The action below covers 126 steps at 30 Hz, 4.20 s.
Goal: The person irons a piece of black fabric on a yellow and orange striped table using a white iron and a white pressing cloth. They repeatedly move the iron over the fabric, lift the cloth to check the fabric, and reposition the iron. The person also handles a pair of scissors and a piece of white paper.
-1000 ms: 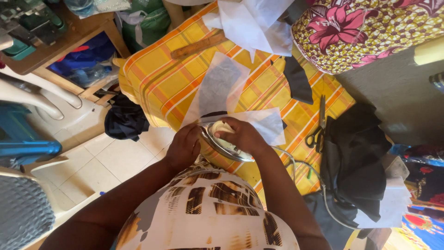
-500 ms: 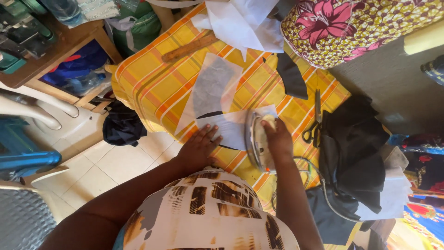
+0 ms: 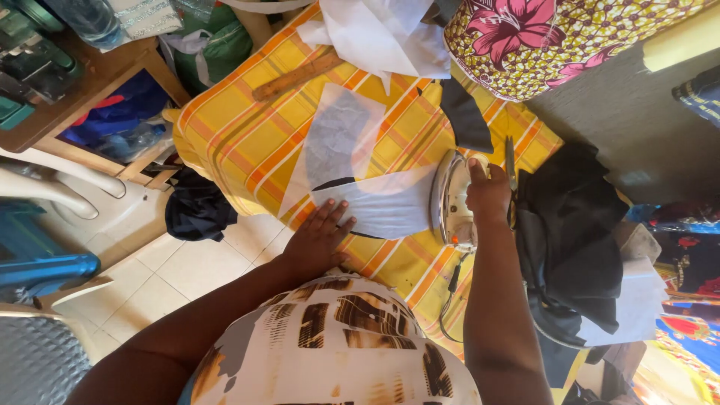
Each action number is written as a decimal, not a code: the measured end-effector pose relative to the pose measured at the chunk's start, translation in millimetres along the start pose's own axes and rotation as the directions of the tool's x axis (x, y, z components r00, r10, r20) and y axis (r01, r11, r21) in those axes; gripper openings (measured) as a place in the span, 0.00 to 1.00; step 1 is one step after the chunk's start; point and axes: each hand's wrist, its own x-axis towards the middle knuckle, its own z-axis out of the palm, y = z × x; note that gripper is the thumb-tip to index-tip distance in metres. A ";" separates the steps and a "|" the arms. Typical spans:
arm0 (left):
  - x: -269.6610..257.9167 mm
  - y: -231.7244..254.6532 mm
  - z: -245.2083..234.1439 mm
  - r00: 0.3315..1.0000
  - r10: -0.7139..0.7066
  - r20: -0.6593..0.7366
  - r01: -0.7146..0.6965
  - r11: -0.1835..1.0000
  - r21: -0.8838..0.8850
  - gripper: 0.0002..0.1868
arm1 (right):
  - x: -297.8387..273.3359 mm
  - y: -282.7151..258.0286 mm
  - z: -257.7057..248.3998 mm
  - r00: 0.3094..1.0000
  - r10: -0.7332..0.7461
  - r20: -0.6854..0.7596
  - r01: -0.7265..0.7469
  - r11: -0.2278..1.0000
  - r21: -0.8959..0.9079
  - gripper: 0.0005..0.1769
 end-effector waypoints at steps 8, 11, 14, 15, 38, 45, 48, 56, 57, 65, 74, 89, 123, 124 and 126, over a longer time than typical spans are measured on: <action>-10.8 2.5 2.6 0.996 -0.033 -0.077 0.042 0.992 0.121 0.45 | -63.4 -44.7 -4.9 0.899 -0.110 0.423 0.164 0.982 -0.094 0.29; -12.9 0.6 0.1 0.993 -0.044 -0.107 0.056 0.992 0.114 0.46 | -84.9 -55.5 -3.1 0.829 -0.061 0.556 0.113 0.992 -0.059 0.27; -17.4 -5.9 4.7 0.991 -0.073 -0.114 0.085 0.992 0.098 0.46 | -96.9 -60.3 6.7 0.769 -0.057 0.637 0.095 0.995 -0.026 0.28; -19.4 -8.9 8.0 0.990 -0.080 -0.119 0.093 0.990 0.104 0.45 | -98.1 -59.8 11.0 0.736 -0.065 0.674 0.119 0.992 -0.034 0.28; -26.9 -4.0 -9.5 0.953 -0.039 -0.302 0.137 0.941 0.309 0.49 | -173.8 -131.0 61.5 0.789 -0.039 0.614 0.429 0.750 -0.504 0.35; -29.4 -8.4 -9.6 0.964 -0.080 -0.255 0.147 0.955 0.257 0.43 | -115.9 -66.9 19.5 0.914 -0.019 0.406 0.233 0.843 -0.484 0.34; -31.0 -10.8 -11.5 0.966 -0.087 -0.243 0.143 0.964 0.225 0.41 | -83.8 -27.8 -0.4 0.939 -0.030 0.342 0.188 0.879 -0.438 0.28; -30.6 -17.1 -10.2 0.964 -0.059 -0.258 0.089 0.991 0.103 0.31 | -143.2 -85.3 19.2 0.816 -0.025 0.577 0.299 0.873 -0.386 0.31; -31.4 -17.7 -11.8 0.966 -0.054 -0.253 0.081 0.992 0.097 0.29 | -152.9 -95.4 27.5 0.814 -0.027 0.581 0.335 0.838 -0.430 0.32; -40.6 -32.8 2.1 0.978 -0.081 -0.194 0.089 0.995 0.035 0.23 | -162.1 -117.5 80.0 0.705 -0.121 0.698 0.452 0.836 -0.312 0.31; -33.3 -57.5 0.1 0.900 -0.362 -0.243 0.282 0.909 -0.308 0.07 | -185.9 -128.2 96.4 0.595 -0.080 0.799 0.582 0.729 -0.360 0.27; 86.4 19.1 -21.1 0.915 -0.136 -0.380 -0.158 0.746 -0.647 0.11 | -177.7 -82.1 24.4 0.798 0.135 0.587 0.303 0.752 -0.586 0.34; 92.0 29.1 3.9 0.997 -0.018 0.079 0.011 0.996 0.087 0.51 | -39.4 -57.2 12.3 0.971 -0.115 0.210 0.206 0.847 -0.489 0.31; 92.0 28.7 3.3 0.997 -0.014 0.081 0.007 0.996 0.087 0.51 | -42.9 -58.5 10.8 0.972 -0.113 0.207 0.203 0.849 -0.488 0.31; 92.7 29.9 3.9 0.998 -0.022 0.062 0.014 0.993 0.119 0.50 | -47.3 -63.2 7.8 0.954 -0.109 0.279 0.236 0.846 -0.478 0.36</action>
